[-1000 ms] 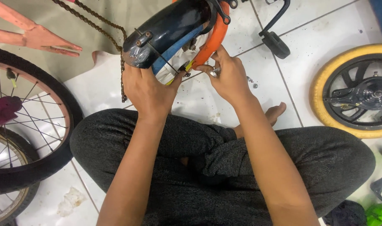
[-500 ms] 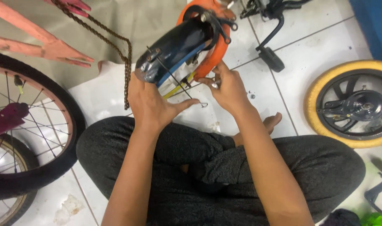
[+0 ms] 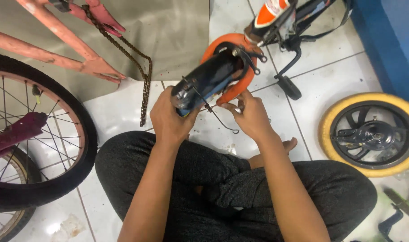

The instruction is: Loosening the axle nuts on a small bicycle wheel using a wrench while sitting on the floor.

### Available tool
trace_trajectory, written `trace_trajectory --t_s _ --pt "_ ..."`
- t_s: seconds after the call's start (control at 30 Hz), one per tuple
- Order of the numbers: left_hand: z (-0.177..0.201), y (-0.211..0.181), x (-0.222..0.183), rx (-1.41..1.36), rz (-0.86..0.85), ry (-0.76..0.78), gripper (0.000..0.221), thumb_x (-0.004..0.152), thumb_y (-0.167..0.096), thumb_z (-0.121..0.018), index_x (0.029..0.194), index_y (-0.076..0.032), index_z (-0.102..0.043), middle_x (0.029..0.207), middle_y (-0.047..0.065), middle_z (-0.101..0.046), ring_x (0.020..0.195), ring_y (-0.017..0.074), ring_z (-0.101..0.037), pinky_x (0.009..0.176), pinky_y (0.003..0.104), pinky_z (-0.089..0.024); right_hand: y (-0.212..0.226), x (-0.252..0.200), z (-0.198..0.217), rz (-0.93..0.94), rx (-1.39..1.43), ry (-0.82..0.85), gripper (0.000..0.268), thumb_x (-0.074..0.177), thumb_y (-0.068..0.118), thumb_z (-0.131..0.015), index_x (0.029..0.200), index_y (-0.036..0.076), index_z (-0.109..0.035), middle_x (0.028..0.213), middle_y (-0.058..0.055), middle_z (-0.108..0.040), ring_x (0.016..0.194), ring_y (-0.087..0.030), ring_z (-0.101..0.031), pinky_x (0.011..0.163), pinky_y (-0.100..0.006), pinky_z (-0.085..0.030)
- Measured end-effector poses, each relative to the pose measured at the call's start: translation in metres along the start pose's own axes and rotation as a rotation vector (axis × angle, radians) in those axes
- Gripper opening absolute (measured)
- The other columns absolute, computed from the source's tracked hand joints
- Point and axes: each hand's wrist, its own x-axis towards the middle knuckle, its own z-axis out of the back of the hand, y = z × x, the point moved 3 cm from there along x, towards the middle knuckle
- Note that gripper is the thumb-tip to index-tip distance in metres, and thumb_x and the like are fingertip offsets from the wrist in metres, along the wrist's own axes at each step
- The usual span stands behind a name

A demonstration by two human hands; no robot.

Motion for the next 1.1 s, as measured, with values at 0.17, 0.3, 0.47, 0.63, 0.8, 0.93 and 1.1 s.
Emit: trace_trajectory --t_s 0.17,0.3,0.47,0.63,0.8,0.93,1.1 --pt "0.015 -0.022 0.005 -0.102 0.028 0.023 0.079 0.066 -0.014 -0.095 0.131 -0.007 -0.052 0.106 0.012 -0.066 0.092 0.0319 -0.069 0.077 0.042 -0.059 -0.012 -0.005 -0.010 -0.095 -0.026 -0.002 0.032 0.092 0.022 -0.079 0.114 0.004 -0.063 0.082 -0.010 -0.075 0.058 -0.025 -0.061 0.060 -0.037 -0.049" --pt "0.013 -0.026 0.004 -0.183 -0.239 0.109 0.086 0.083 -0.024 -0.087 0.154 -0.015 -0.039 0.140 0.026 -0.054 0.119 0.0465 -0.064 0.091 0.055 -0.060 -0.040 -0.015 -0.020 -0.187 -0.103 0.017 0.019 0.094 0.019 -0.074 0.096 0.002 -0.065 0.063 -0.010 -0.067 0.051 -0.024 -0.060 0.055 -0.035 -0.048" --pt "0.015 -0.022 -0.007 -0.165 -0.173 0.280 0.058 0.084 -0.027 -0.079 0.139 -0.024 -0.061 0.121 0.011 -0.072 0.111 0.0351 -0.072 0.092 0.043 -0.058 -0.083 -0.025 -0.033 -0.217 -0.093 -0.017 0.009 0.092 0.010 -0.072 0.088 0.004 -0.066 0.055 -0.009 -0.061 0.044 -0.022 -0.055 0.050 -0.032 -0.046" --pt "0.023 -0.032 0.003 -0.175 -0.175 0.320 0.054 0.080 -0.028 -0.080 0.132 -0.025 -0.066 0.114 0.017 -0.075 0.100 0.0404 -0.075 0.086 0.048 -0.061 -0.094 -0.024 -0.035 -0.237 -0.079 -0.051 0.017 0.092 0.010 -0.071 0.078 0.003 -0.066 0.046 -0.006 -0.053 0.039 -0.019 -0.048 0.046 -0.030 -0.040" --pt "0.022 -0.027 0.001 -0.196 -0.160 0.351 0.048 0.084 -0.028 -0.074 0.132 -0.025 -0.066 0.116 0.012 -0.075 0.101 0.0385 -0.075 0.086 0.047 -0.061 -0.034 -0.032 -0.016 -0.229 -0.072 0.002 0.015 0.088 0.010 -0.071 0.083 -0.004 -0.072 0.056 -0.020 -0.061 0.051 -0.028 -0.060 0.054 -0.036 -0.049" --pt "0.024 -0.032 0.002 -0.198 -0.165 0.338 0.049 0.085 -0.027 -0.076 0.132 -0.025 -0.066 0.116 0.012 -0.075 0.101 0.0381 -0.075 0.086 0.047 -0.062 0.036 -0.051 0.018 -0.293 -0.118 0.005 0.025 0.092 0.017 -0.069 0.104 -0.005 -0.067 0.079 -0.025 -0.065 0.074 -0.038 -0.063 0.069 -0.049 -0.051" --pt "0.024 -0.031 0.003 -0.123 -0.264 0.461 0.061 0.084 -0.013 -0.075 0.141 -0.020 -0.052 0.127 0.006 -0.067 0.107 0.0276 -0.071 0.062 0.041 -0.056 0.056 -0.071 0.052 -0.427 -0.295 -0.080 0.038 0.093 0.045 -0.064 0.114 0.013 -0.071 0.103 0.001 -0.081 0.073 -0.025 -0.068 0.075 -0.039 -0.052"
